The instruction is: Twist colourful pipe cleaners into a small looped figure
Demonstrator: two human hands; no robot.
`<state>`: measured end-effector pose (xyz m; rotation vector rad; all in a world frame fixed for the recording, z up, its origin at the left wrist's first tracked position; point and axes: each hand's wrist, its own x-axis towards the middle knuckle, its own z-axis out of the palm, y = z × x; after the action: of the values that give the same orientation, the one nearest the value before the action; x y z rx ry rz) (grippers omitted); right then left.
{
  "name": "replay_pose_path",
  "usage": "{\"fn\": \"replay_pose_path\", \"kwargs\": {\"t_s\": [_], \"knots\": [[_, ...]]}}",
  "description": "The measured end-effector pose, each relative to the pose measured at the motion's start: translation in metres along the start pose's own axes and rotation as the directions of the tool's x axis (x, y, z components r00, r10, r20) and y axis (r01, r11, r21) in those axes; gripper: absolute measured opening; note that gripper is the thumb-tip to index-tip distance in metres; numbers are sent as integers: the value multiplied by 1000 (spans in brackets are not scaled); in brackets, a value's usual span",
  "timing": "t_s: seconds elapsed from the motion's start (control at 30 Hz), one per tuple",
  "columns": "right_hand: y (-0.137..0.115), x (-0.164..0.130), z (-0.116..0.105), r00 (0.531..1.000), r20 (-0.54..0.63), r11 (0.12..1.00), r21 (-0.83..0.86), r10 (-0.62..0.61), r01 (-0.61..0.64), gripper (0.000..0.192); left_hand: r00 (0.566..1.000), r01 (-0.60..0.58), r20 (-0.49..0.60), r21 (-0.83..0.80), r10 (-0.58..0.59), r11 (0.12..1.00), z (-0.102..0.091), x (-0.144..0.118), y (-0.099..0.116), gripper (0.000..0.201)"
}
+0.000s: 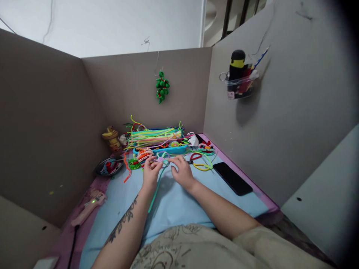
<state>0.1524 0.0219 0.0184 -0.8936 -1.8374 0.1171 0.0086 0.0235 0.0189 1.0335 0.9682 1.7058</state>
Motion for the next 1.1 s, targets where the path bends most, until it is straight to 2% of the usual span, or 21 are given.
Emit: {"fn": "replay_pose_path", "kwargs": {"t_s": [0.07,0.17,0.23,0.3,0.4,0.53,0.7,0.83,0.9,0.97,1.03,1.1], "knots": [[-5,-2,0,985,155,997,7,-78,77,37,1000,-8,-30,-26,7,1000,-2,1,0,49],[-10,-8,7,894,407,979,8,-188,203,36,998,7,-55,-70,-11,998,-3,3,0,49],[-12,-12,15,847,490,968,-25,-206,249,28,997,30,-68,-110,-38,993,-4,4,0,47],[-12,-15,22,828,518,961,-40,-213,273,18,995,55,-74,-152,-67,987,-5,5,-2,45],[-14,-16,25,838,486,960,8,-249,281,13,995,72,-60,-169,-83,983,-6,7,-5,46],[-21,-16,20,854,396,941,183,-337,286,19,999,32,-37,-74,-35,997,-7,9,-5,47],[-37,-15,14,841,318,866,401,-437,299,18,999,-10,44,65,8,998,-9,10,-4,48],[-47,-15,8,830,303,820,499,-468,280,19,998,-51,26,80,49,996,-10,12,-4,44],[-47,-14,5,837,328,841,478,-437,252,24,999,-47,5,73,47,996,-10,11,-3,45],[-43,-12,5,896,297,894,402,-329,195,28,999,-30,-18,51,31,998,-9,10,-3,47],[-33,-8,7,973,168,950,294,-160,105,26,1000,-4,-18,23,5,1000,-8,9,-3,48],[-22,-4,10,999,20,985,173,-26,23,18,1000,20,12,0,-20,1000,-6,6,-3,46]]}}
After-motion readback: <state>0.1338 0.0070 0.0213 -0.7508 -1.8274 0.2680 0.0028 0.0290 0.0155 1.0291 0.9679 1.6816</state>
